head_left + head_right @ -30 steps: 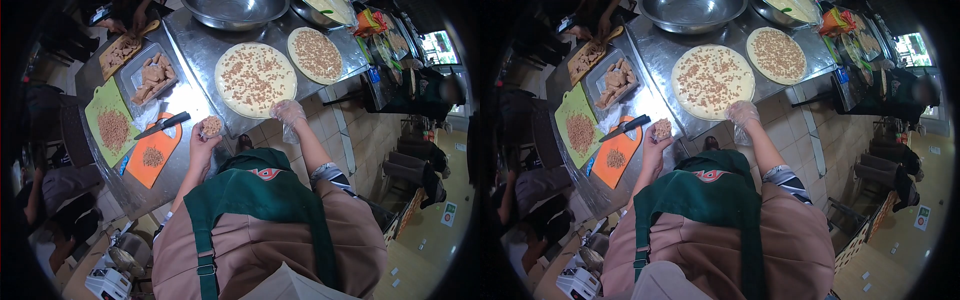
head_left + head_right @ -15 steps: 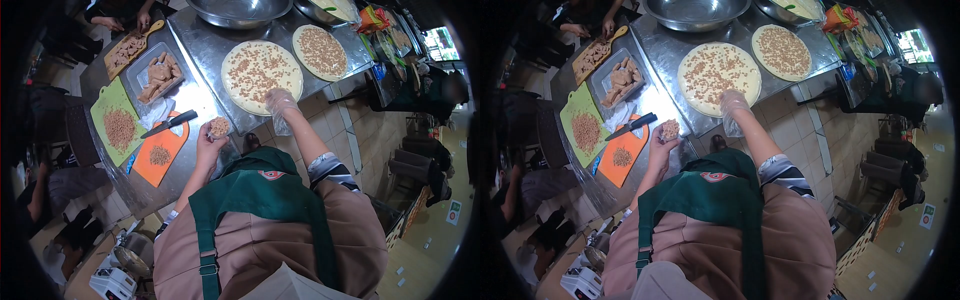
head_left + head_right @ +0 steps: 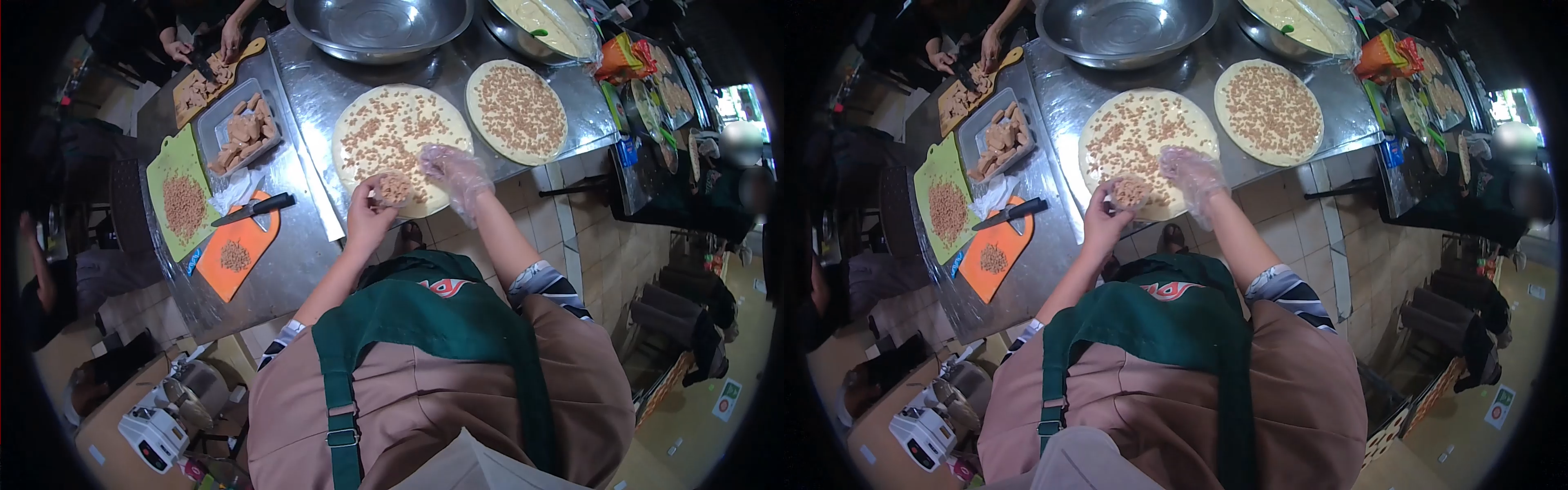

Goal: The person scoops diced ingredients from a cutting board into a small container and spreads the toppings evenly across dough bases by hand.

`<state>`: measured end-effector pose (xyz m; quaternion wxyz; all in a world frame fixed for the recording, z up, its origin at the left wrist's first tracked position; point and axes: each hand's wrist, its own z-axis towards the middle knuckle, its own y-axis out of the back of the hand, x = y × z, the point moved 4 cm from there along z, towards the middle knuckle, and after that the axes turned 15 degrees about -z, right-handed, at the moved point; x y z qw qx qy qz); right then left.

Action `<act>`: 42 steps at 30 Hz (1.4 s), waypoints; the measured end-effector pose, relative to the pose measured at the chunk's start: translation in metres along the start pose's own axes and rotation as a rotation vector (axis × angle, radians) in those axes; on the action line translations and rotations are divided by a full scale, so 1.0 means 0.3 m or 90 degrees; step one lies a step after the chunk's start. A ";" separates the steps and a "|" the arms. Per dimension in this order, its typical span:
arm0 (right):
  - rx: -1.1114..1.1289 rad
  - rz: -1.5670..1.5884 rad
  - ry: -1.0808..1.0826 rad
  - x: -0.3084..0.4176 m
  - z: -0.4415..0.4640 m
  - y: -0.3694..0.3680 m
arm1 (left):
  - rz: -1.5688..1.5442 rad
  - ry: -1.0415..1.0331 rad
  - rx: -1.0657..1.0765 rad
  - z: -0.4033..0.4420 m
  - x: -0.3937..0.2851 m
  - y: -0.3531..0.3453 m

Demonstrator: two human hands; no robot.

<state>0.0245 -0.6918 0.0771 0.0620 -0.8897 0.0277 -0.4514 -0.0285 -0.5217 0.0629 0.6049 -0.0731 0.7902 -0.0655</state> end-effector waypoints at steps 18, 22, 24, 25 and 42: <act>0.249 0.091 0.077 -0.002 0.076 0.138 | -0.292 0.113 -0.069 0.057 -0.027 -0.149; 0.074 -0.015 -0.046 0.094 0.047 0.132 | -0.333 0.108 -0.124 0.001 -0.021 -0.048; 0.037 -0.199 -0.079 0.091 0.077 0.137 | -0.348 0.089 -0.143 -0.020 -0.024 -0.006; 0.028 -0.161 -0.052 0.103 0.065 0.125 | -0.334 0.108 -0.146 -0.036 -0.036 0.008; -0.099 -0.202 -0.038 0.044 0.038 0.126 | -0.388 0.130 -0.097 -0.071 -0.039 0.125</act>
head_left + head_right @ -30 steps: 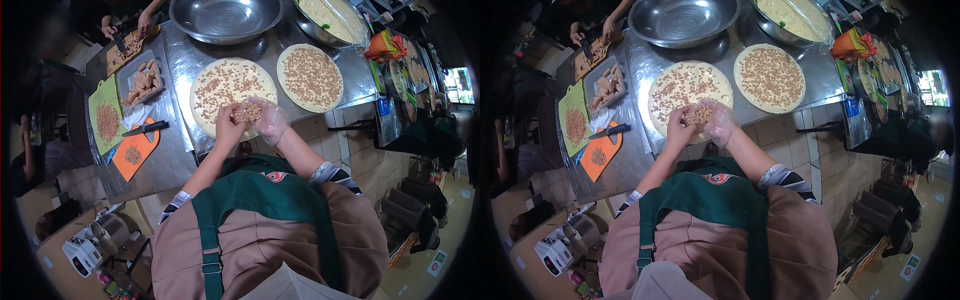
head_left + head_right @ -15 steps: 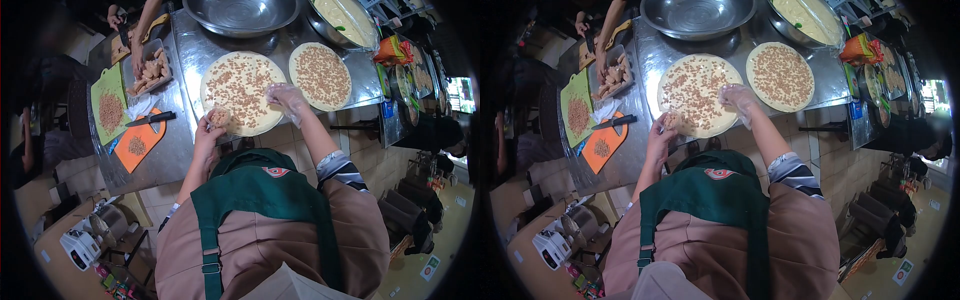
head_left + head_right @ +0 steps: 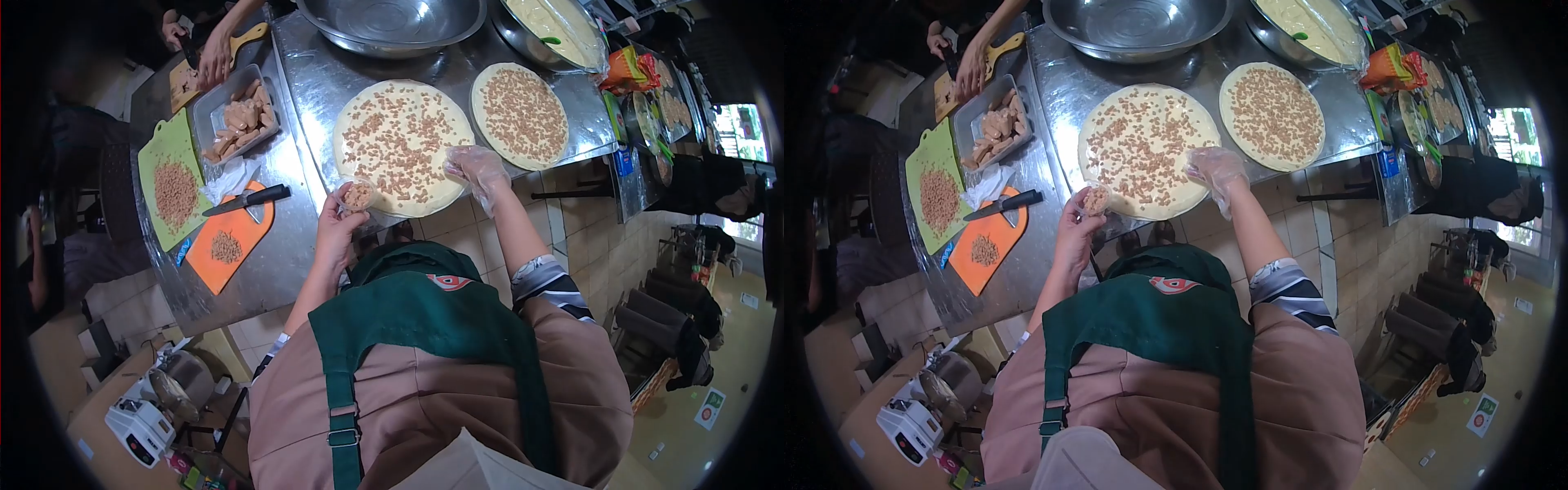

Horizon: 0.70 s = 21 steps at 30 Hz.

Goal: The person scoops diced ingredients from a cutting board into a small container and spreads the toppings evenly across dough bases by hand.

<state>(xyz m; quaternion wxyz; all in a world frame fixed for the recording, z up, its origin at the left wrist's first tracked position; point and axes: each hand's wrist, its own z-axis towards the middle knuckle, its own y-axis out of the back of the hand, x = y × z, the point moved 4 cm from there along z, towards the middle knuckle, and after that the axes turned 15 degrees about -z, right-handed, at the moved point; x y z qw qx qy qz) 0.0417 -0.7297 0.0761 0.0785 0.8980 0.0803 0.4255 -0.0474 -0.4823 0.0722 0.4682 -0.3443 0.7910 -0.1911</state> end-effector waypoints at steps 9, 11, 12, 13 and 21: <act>-0.050 -0.301 0.054 0.013 0.021 0.005 | 0.013 0.035 0.027 -0.002 -0.021 0.033; -0.050 0.064 0.006 -0.002 0.000 0.000 | 0.011 0.036 0.028 0.001 -0.019 0.044; -0.052 0.063 0.004 -0.029 0.009 0.016 | 0.006 0.031 0.030 0.001 -0.020 0.048; -0.012 0.158 0.035 -0.054 0.025 0.037 | 0.002 0.023 0.033 0.002 -0.023 0.049; 0.156 0.434 0.081 -0.151 -0.063 0.040 | 0.011 0.019 0.032 -0.001 -0.045 0.065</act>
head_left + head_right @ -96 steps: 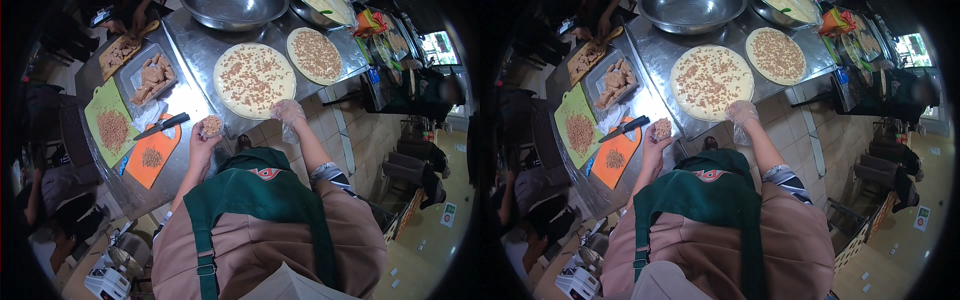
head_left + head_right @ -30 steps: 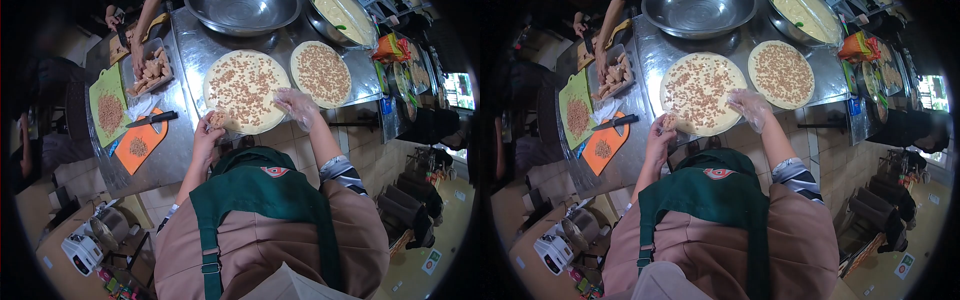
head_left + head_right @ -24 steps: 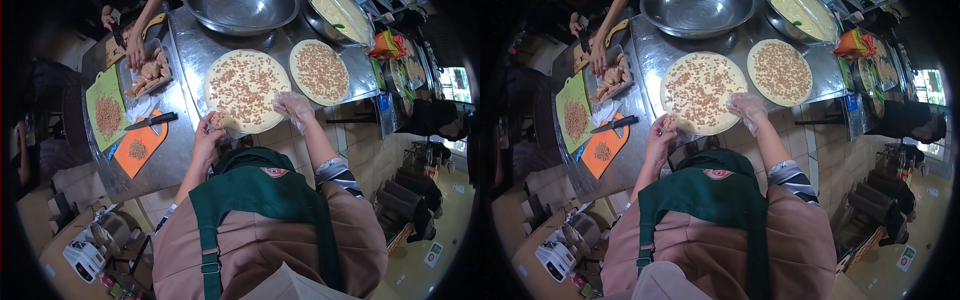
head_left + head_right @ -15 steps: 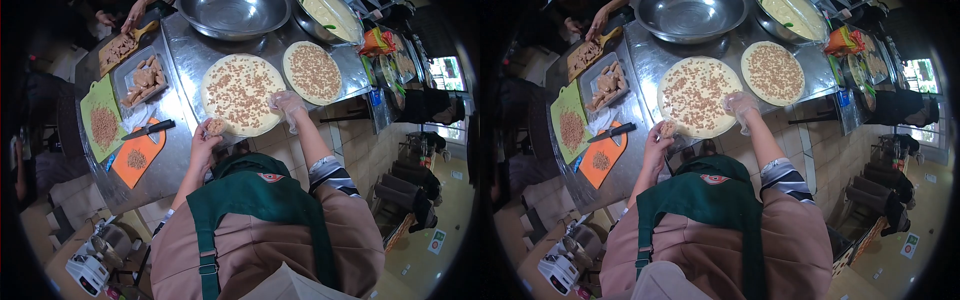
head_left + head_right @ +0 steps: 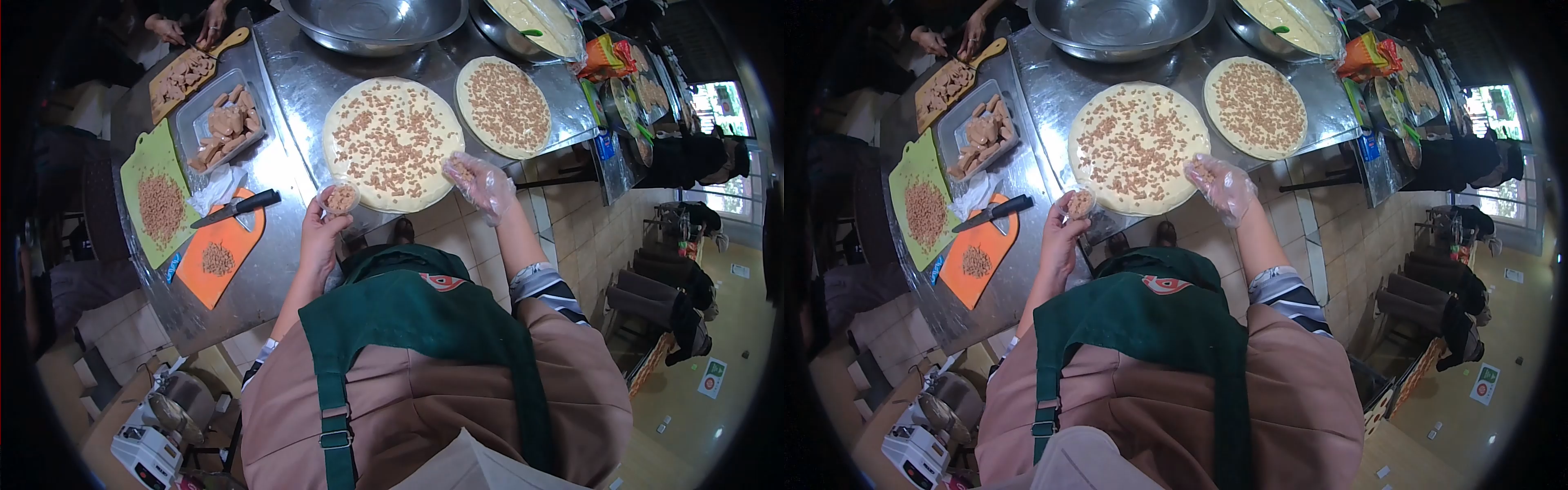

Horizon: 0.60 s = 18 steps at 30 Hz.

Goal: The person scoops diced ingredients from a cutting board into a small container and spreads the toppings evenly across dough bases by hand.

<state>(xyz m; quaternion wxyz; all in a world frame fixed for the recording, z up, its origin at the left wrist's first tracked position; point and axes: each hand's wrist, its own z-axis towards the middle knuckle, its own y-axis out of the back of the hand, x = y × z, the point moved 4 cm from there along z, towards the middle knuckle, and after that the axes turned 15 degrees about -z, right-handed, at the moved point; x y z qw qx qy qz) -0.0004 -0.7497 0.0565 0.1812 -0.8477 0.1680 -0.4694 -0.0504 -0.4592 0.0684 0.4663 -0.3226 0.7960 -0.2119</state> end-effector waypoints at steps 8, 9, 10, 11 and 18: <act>-0.228 -0.110 -0.139 -0.071 -0.003 -0.038 | -0.017 -0.008 0.002 0.017 0.013 -0.017; -0.227 -0.110 -0.140 -0.083 -0.009 -0.033 | -0.012 0.000 0.004 0.016 0.016 -0.021; -0.155 -0.259 -0.056 -0.081 -0.012 -0.037 | -0.007 0.007 0.007 0.017 0.017 -0.023; -0.080 -0.406 0.030 -0.076 -0.015 -0.051 | -0.006 0.007 0.007 0.019 0.018 -0.023; -0.291 -0.285 -0.177 -0.079 -0.045 -0.080 | -0.022 -0.003 0.005 0.026 0.019 -0.010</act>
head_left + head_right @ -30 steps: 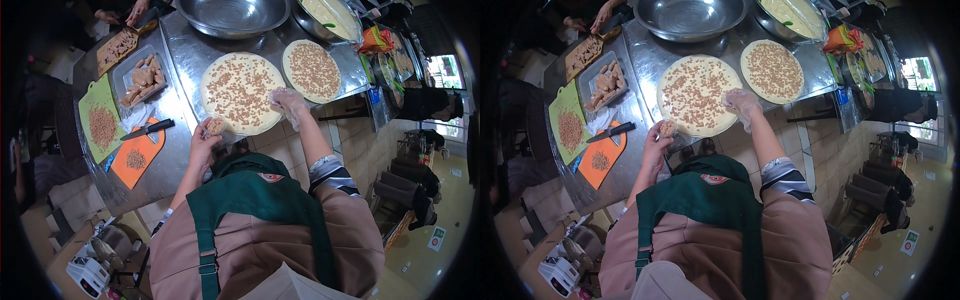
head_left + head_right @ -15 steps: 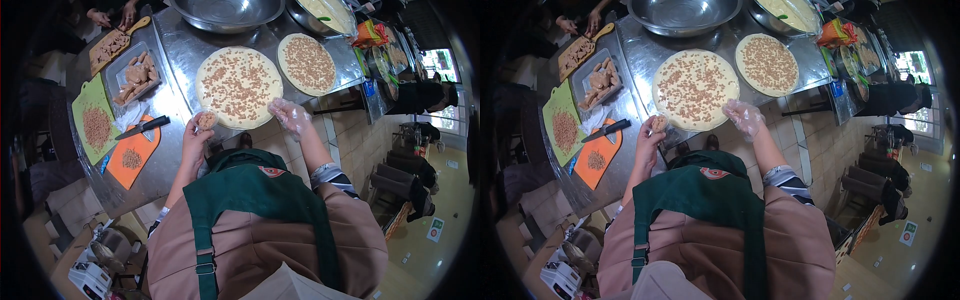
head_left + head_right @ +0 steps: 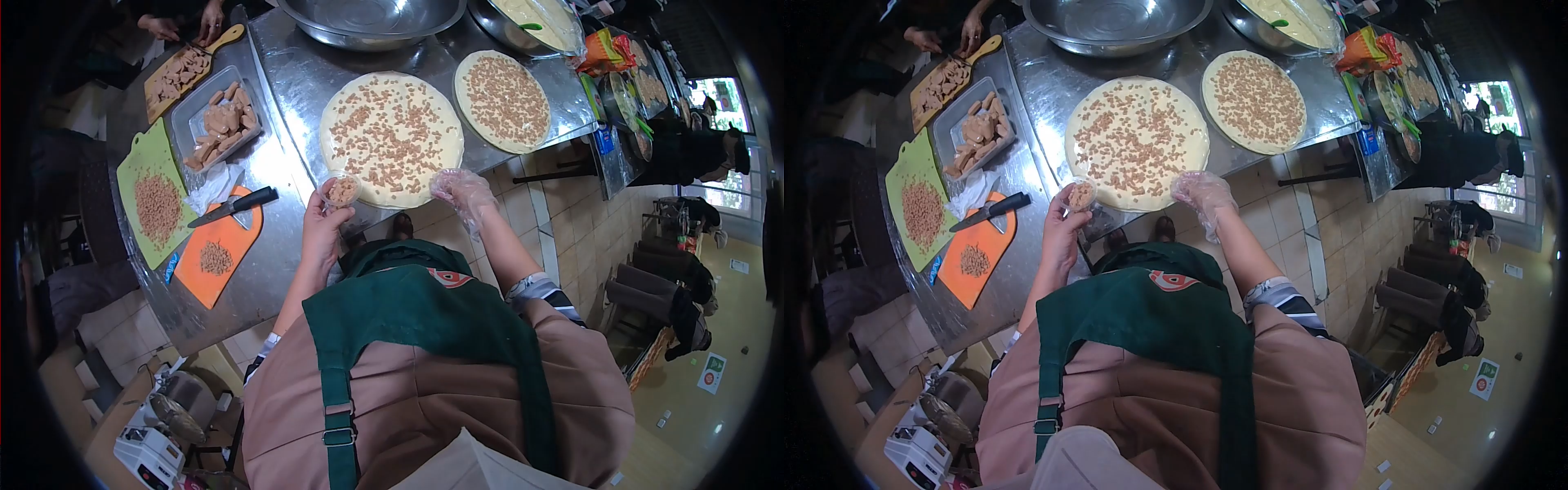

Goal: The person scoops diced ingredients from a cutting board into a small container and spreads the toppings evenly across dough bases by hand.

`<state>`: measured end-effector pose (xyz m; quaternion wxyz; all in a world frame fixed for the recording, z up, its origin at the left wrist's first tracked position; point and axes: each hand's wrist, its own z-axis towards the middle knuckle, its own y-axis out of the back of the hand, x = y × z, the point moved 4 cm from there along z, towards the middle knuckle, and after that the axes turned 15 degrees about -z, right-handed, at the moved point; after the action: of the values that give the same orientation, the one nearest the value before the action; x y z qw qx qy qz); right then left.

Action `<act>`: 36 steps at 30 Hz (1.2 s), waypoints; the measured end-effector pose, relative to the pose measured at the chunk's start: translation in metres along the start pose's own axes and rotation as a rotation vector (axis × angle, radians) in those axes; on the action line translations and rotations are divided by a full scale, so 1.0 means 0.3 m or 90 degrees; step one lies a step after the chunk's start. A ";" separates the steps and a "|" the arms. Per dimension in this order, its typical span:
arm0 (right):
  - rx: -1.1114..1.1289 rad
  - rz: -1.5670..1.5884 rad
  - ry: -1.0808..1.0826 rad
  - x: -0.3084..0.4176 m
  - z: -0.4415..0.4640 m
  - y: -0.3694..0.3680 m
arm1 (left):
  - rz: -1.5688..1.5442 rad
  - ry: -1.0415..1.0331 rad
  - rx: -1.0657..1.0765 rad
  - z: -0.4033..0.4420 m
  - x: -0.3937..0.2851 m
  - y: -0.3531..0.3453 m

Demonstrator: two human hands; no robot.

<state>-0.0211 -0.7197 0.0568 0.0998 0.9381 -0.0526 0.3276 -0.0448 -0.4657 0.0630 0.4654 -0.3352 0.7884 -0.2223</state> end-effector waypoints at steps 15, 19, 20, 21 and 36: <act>0.112 -0.005 0.045 -0.052 0.021 0.006 | 0.005 0.000 -0.006 -0.001 -0.012 -0.002; 0.020 -0.049 0.072 -0.026 0.029 0.031 | 0.001 -0.005 -0.002 -0.003 -0.019 -0.006; 0.013 -0.037 0.077 -0.020 0.037 0.041 | 0.001 -0.006 -0.001 -0.003 -0.020 -0.005; 0.012 -0.037 0.077 -0.013 0.050 0.051 | 0.004 -0.009 0.002 -0.002 -0.021 -0.004; 0.017 -0.466 0.103 0.244 0.048 0.066 | 0.046 -0.016 0.005 -0.022 -0.040 0.001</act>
<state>0.0414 -0.7447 0.0947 0.2015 0.8672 0.2985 0.3438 -0.0465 -0.4564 0.0731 0.4842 -0.3074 0.7932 -0.2044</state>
